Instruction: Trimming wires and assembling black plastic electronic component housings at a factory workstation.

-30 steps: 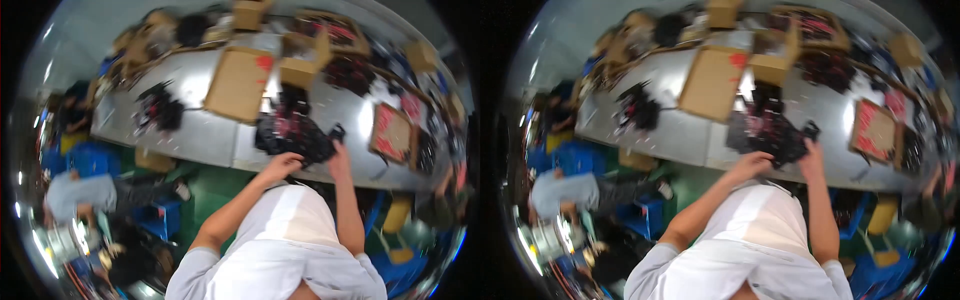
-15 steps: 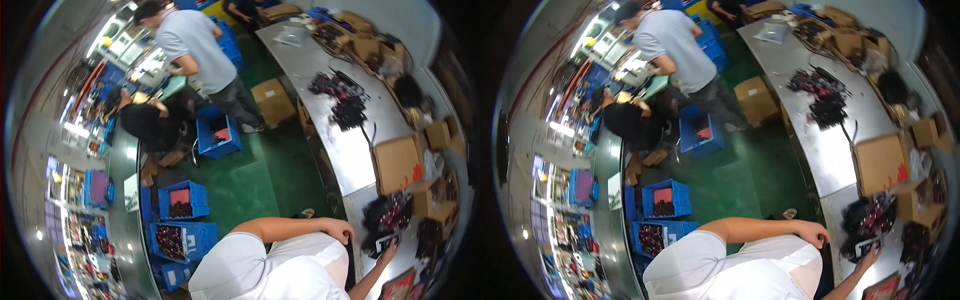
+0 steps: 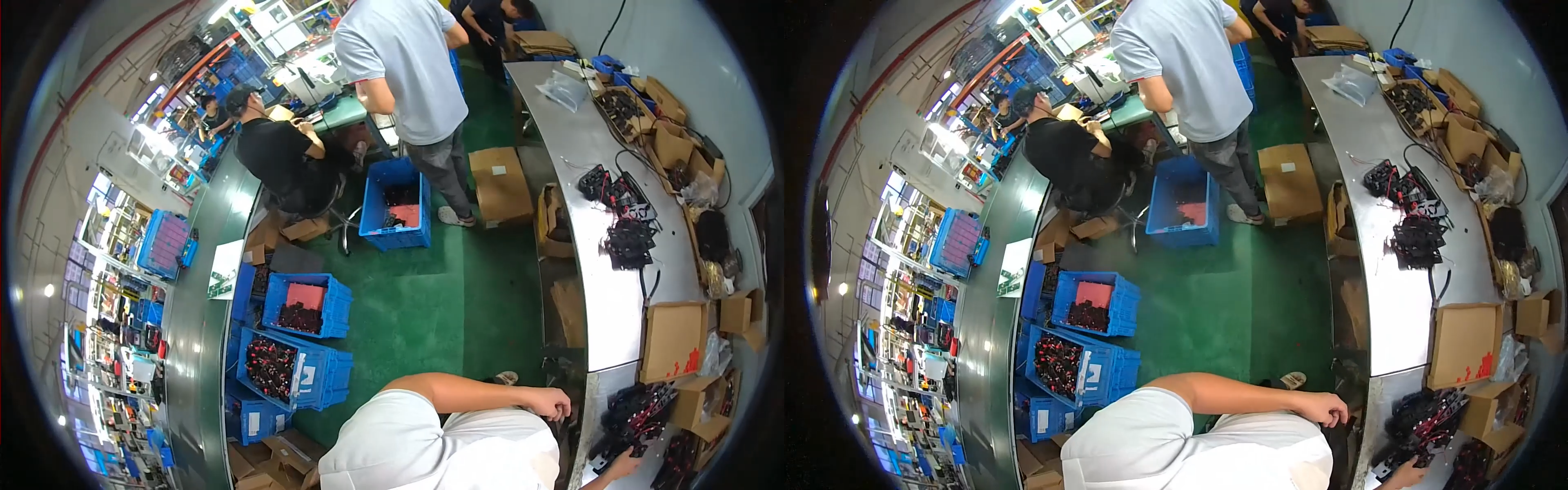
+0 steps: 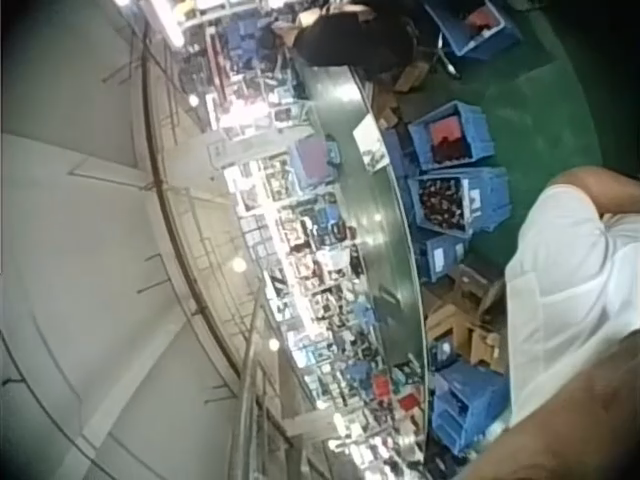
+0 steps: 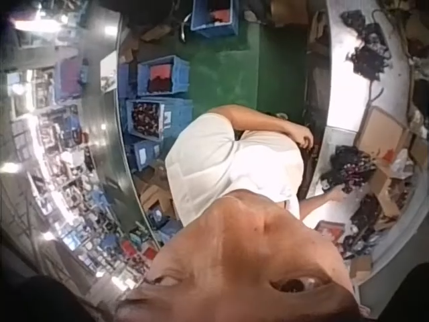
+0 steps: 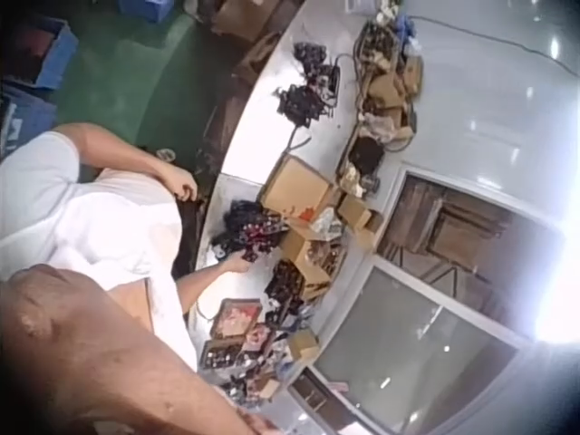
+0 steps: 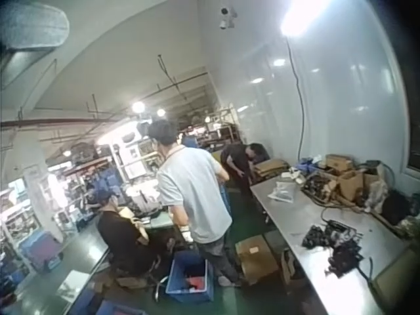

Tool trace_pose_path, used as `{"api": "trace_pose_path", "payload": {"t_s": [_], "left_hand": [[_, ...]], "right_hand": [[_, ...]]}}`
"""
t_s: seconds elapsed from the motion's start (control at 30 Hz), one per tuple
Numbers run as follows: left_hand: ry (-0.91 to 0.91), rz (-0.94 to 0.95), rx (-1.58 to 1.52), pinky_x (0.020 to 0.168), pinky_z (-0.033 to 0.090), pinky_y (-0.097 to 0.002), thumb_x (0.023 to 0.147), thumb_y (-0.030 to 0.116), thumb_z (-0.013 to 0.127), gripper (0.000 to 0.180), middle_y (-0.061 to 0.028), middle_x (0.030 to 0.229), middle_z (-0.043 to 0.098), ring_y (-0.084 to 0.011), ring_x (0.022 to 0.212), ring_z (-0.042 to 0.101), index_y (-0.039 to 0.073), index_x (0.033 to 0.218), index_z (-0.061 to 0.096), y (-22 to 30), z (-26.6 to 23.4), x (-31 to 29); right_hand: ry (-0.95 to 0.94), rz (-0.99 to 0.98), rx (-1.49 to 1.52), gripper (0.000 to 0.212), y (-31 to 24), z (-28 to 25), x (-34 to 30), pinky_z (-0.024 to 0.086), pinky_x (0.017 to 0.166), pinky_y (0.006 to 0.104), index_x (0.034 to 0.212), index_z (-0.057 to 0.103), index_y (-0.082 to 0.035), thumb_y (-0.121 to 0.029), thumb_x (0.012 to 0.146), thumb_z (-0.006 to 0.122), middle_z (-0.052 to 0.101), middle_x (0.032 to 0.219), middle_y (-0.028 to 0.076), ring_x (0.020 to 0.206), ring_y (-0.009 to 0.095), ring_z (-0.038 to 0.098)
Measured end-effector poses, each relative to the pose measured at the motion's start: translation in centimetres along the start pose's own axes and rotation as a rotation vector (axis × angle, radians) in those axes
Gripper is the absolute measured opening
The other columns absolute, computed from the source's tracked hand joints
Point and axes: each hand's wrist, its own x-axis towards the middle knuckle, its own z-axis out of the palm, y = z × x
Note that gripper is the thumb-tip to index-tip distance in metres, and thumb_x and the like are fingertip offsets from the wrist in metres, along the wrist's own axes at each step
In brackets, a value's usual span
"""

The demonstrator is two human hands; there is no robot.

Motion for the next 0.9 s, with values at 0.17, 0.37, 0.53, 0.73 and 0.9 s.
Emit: {"api": "trace_pose_path", "payload": {"t_s": [0.17,0.37,0.53,0.73,0.9], "left_hand": [[-0.043,-0.108,0.024,0.067,0.049,-0.0308,0.069,-0.004,0.054,0.040,-0.0107,0.082,0.066,-0.0175,0.074,0.061,-0.002,0.108,0.061,1.5,-0.3,-1.2],[-0.105,-0.027,0.060,0.067,0.050,-0.0302,0.072,0.001,0.055,0.036,-0.0091,0.081,0.067,-0.0164,0.073,0.062,-0.002,0.107,0.062,-0.7,0.5,0.1],[-0.107,-0.089,0.011,0.076,0.052,-0.0286,0.085,0.004,0.054,0.027,-0.0074,0.090,0.067,-0.0144,0.083,0.063,-0.001,0.110,0.061,-1.0,0.2,1.0],[-0.212,-0.288,0.040,0.079,0.048,-0.0272,0.085,-0.003,0.049,0.030,-0.0071,0.089,0.061,-0.0142,0.081,0.058,-0.005,0.114,0.056,-0.8,0.8,2.1],[-0.307,-0.267,0.125,0.074,0.049,-0.0261,0.081,-0.005,0.051,0.031,-0.0067,0.083,0.063,-0.0126,0.077,0.059,-0.005,0.111,0.059,-0.4,3.7,4.5]], "right_hand": [[0.184,-0.262,0.261,0.057,-5.6,-2.0,-4.7,0.044,0.091,0.0458,0.132,0.046,0.001,-0.034,0.089,0.060,0.055,0.120,0.024,0.106,0.040,0.055],[0.073,-0.339,0.504,0.050,-11.1,-8.8,-10.3,0.038,0.100,0.0419,0.126,0.049,0.010,-0.017,0.087,0.063,0.053,0.124,0.028,0.114,0.039,0.050],[0.141,-0.348,0.589,0.045,-9.5,-7.5,-10.9,0.035,0.100,0.0438,0.124,0.051,0.002,-0.015,0.084,0.063,0.053,0.121,0.022,0.113,0.038,0.048],[0.137,-0.012,0.587,0.045,-4.5,-9.6,-16.8,0.033,0.104,0.0410,0.126,0.047,0.003,-0.013,0.086,0.061,0.049,0.126,0.022,0.121,0.037,0.044],[0.048,0.094,0.521,0.044,0.6,-8.1,-21.3,0.032,0.104,0.0424,0.125,0.047,0.003,-0.011,0.086,0.060,0.049,0.126,0.023,0.121,0.038,0.044]]}}
